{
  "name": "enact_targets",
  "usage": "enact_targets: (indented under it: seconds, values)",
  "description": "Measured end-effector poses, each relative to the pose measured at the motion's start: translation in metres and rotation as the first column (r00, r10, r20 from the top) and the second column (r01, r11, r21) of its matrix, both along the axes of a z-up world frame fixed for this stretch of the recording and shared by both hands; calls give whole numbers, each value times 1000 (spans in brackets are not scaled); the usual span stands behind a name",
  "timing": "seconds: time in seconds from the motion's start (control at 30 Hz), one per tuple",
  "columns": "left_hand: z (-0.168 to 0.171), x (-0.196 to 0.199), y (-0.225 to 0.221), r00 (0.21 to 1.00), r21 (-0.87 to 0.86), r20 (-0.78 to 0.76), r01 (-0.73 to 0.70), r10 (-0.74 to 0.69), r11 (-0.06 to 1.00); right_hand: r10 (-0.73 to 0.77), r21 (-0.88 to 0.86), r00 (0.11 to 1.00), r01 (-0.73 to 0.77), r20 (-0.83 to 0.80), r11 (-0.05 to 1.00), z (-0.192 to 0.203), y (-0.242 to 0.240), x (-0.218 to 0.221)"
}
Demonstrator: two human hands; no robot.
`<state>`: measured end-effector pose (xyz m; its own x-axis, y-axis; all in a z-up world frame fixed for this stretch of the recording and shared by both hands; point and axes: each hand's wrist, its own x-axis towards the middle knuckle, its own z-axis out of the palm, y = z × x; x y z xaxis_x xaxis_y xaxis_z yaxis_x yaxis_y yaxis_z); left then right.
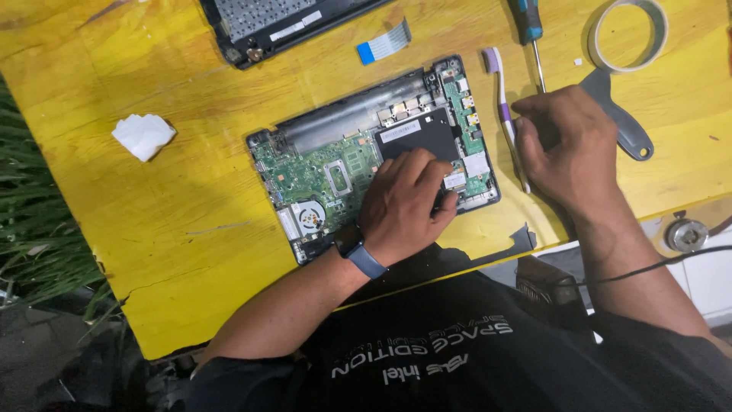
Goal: Installing a storage drive into a laptop, connecting ribbon cables, and cleaning the motherboard with a toothbrush.
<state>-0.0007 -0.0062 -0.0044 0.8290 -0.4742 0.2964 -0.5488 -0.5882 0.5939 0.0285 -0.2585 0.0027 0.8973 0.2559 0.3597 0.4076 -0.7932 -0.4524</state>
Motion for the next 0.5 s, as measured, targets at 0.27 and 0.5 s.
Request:
enact_targets:
  seconds: [0.27,0.5]
  values:
    - [5,0,0,1000,2,-6,-3,3,1000,-16,-2,1000,16,-10,1000,3,3,2]
    - [-3,0,-1,1000,1,-23,-6,6,1000,-11,-11,1000,10,-21,1000,1,1,2]
